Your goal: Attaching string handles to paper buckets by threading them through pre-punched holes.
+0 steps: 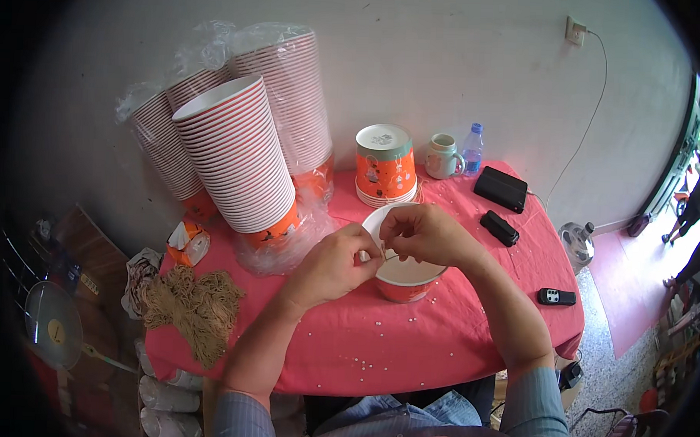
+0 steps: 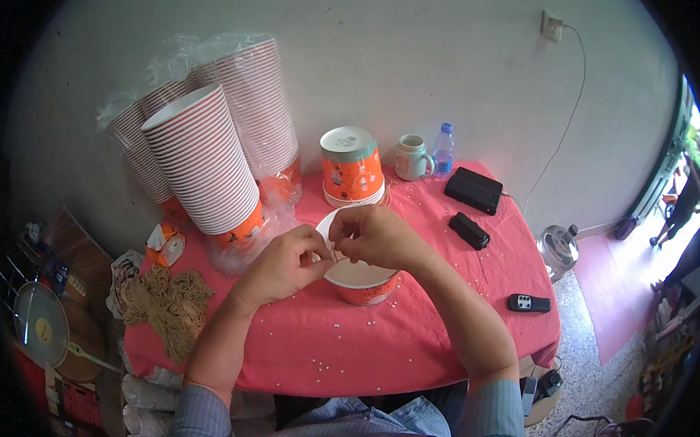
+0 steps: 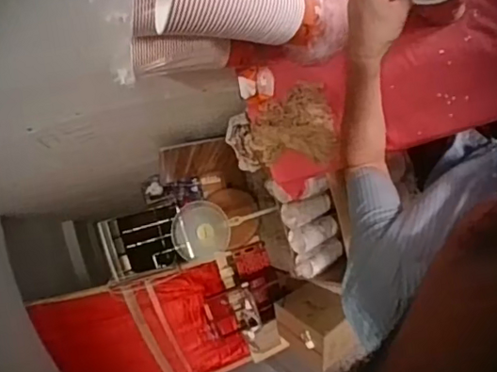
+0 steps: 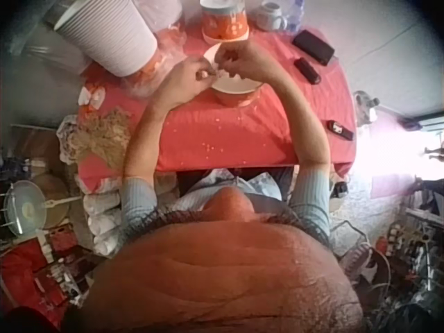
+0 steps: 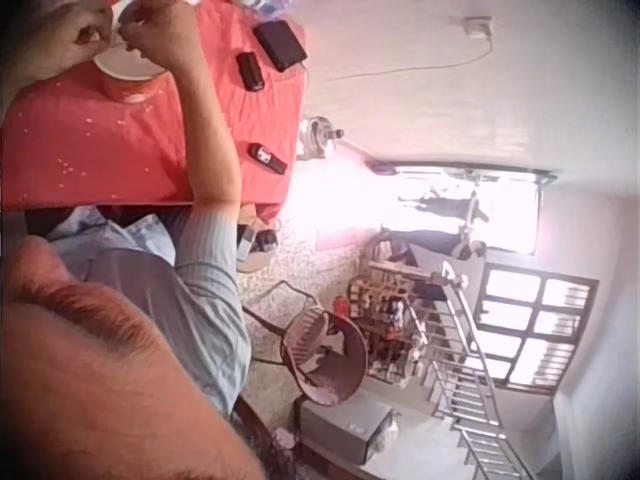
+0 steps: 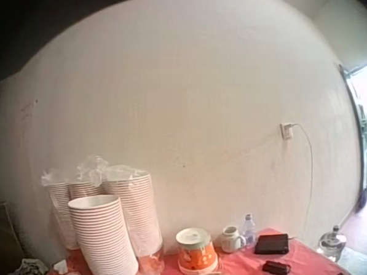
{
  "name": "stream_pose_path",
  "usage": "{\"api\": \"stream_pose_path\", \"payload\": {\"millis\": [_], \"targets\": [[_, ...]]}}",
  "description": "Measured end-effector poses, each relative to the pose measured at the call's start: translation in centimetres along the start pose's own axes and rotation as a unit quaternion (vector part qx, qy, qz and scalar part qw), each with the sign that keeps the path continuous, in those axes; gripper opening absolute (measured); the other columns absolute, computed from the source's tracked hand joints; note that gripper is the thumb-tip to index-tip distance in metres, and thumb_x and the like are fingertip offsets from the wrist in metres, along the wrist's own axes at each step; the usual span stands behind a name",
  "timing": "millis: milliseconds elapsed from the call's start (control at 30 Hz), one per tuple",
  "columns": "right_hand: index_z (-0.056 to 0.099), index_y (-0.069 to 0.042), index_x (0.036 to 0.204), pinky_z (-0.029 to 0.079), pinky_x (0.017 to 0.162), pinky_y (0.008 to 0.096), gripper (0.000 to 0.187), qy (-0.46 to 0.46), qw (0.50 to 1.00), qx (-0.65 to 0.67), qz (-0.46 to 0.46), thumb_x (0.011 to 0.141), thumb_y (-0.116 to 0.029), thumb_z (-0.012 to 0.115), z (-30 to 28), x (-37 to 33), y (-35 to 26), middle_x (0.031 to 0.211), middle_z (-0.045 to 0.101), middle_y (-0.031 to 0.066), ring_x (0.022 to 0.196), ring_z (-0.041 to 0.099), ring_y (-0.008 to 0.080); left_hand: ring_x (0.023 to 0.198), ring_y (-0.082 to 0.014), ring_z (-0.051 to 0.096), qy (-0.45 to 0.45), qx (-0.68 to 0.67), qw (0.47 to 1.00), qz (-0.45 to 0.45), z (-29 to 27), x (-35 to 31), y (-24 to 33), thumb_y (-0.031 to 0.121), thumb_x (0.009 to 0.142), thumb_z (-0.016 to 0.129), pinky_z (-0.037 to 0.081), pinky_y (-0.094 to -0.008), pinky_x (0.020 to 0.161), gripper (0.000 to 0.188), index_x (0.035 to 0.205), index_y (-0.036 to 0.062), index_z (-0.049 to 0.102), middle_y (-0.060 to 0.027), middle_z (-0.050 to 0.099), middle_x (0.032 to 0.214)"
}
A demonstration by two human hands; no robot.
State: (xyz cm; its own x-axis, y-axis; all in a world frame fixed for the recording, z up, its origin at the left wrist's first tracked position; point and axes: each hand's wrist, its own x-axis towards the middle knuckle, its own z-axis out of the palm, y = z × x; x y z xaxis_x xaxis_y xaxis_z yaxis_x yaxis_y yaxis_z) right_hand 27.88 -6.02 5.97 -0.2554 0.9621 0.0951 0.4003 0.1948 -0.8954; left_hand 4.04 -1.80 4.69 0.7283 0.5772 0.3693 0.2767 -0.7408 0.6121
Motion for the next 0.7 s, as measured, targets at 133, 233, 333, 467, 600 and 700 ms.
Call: {"api": "stream_pose_path", "payload": {"millis": [133,233,333,467,600,700], "targets": [[0.073,-0.006,0.104,0.055,0.06,0.0246,0.01,-0.011,1.0,-0.022,0.008,0.095,-0.001,0.07,0.0,0.0,-0.4,0.09,0.076,-0.0007,0.075,0.071,0.0067,0.085,-0.0159,0.072,-0.037,-0.12,0.985,-0.122,-0.7,0.2,0.0,0.013,0.101,0.075,0.057,-0.0318,0.08,0.019,0.11,-0.0034,0.078,-0.0105,0.078,0.095],[0.072,-0.005,0.101,0.055,0.06,0.0248,0.008,-0.022,0.999,-0.024,0.016,0.094,0.0,0.07,0.0,0.1,-0.3,0.089,0.076,-0.0002,0.075,0.071,0.0073,0.082,-0.0085,0.067,-0.029,-0.195,0.971,-0.134,-0.9,0.3,-0.1,0.01,0.104,0.072,0.053,-0.0269,0.073,0.016,0.11,-0.0048,0.076,-0.0032,0.076,0.091],[0.071,-0.003,0.099,0.057,0.061,0.0257,0.008,-0.02,1.0,-0.023,0.002,0.093,0.002,0.071,0.2,0.4,0.5,0.088,0.075,0.0006,0.075,0.072,0.0083,0.079,-0.0033,0.062,-0.028,-0.205,0.967,-0.147,-1.0,0.6,0.2,0.008,0.105,0.071,0.048,-0.0229,0.067,0.015,0.11,-0.005,0.076,0.0012,0.073,0.089],[0.07,-0.003,0.099,0.059,0.063,0.027,0.01,-0.027,0.999,-0.019,-0.008,0.092,0.003,0.073,0.5,0.5,0.4,0.087,0.075,0.0017,0.075,0.072,0.0091,0.07,-0.0015,0.051,-0.004,-0.182,0.973,-0.144,-0.8,0.4,-0.5,0.013,0.105,0.072,0.041,-0.0249,0.062,0.017,0.11,-0.0022,0.078,0.0065,0.062,0.077],[0.07,-0.003,0.099,0.059,0.062,0.0268,0.009,-0.03,0.999,-0.031,-0.009,0.092,0.003,0.073,0.5,0.5,0.7,0.089,0.076,0.0025,0.075,0.072,0.009,0.074,0.0,0.051,-0.02,-0.157,0.974,-0.16,-1.1,0.7,0.0,0.008,0.103,0.073,0.043,-0.0212,0.064,0.017,0.112,-0.0049,0.077,0.0075,0.064,0.084],[0.071,-0.002,0.099,0.059,0.062,0.0268,0.009,-0.031,0.999,-0.039,-0.007,0.091,0.002,0.074,0.6,0.5,1.0,0.09,0.077,0.0034,0.074,0.071,0.009,0.073,0.0007,0.047,-0.007,-0.182,0.971,-0.156,-0.5,0.7,-0.7,0.008,0.103,0.073,0.04,-0.0205,0.063,0.017,0.114,-0.0047,0.078,0.0092,0.061,0.083]]}}
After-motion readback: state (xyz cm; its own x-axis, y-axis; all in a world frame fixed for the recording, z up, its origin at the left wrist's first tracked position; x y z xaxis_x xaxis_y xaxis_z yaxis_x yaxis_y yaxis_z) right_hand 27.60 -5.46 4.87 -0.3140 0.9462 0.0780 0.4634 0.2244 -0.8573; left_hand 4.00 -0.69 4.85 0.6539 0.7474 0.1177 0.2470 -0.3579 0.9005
